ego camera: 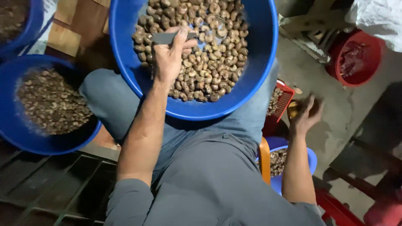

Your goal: Cleaning individual nuts using a small hand tool

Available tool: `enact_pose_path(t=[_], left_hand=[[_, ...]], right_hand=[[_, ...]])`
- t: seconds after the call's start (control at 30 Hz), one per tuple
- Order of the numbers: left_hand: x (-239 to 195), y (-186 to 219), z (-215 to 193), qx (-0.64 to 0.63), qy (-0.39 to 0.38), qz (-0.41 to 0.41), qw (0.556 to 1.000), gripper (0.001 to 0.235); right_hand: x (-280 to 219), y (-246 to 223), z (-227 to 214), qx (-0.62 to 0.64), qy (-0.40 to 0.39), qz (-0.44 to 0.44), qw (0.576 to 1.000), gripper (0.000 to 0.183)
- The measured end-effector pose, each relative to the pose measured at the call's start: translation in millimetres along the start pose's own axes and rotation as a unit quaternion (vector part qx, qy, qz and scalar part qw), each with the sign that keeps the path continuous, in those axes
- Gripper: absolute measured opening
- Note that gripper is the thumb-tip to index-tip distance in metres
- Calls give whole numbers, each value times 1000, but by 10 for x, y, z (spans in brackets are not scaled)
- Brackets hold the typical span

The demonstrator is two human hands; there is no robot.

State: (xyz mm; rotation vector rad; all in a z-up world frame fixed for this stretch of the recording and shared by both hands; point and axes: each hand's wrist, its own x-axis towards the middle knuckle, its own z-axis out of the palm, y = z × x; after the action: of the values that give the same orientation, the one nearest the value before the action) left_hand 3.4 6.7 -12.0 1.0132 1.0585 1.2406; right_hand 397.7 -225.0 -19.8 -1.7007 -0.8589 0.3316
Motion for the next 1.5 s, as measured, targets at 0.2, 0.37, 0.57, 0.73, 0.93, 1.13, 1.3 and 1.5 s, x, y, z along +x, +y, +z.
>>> enact_pose_path(t=[0.2, 0.37, 0.57, 0.73, 0.93, 1.13, 1.3, 1.5], left_hand=[[-36, 98, -40, 53, -31, 25, 998, 38], [-27, 147, -10, 98, -41, -7, 994, 36], [-63, 245, 10, 111, -41, -17, 993, 36], [-41, 181, 16, 113, -31, -23, 993, 37], [-35, 116, -14, 69, -19, -43, 997, 27], [-10, 120, 0, 34, -2, -78, 996, 27], [10, 124, 6, 42, 19, -104, 993, 31], [-12, 153, -22, 145, -25, -20, 989, 24]], right_hand=[[-1068, 2004, -1833, -196, 231, 304, 903, 23], [-1705, 2063, -2056, -160, 238, 519, 805, 56], [-1014, 1824, -1632, -403, 58, 224, 886, 41], [-6, -139, 32, -202, -5, -80, 976, 32], [516, -1453, 1749, -166, -275, -310, 895, 28], [667, -782, 2970, -307, -401, -360, 784, 34], [612, -405, 3203, -428, -371, -432, 702, 41], [435, -1225, 3015, -180, -451, -208, 849, 14]])
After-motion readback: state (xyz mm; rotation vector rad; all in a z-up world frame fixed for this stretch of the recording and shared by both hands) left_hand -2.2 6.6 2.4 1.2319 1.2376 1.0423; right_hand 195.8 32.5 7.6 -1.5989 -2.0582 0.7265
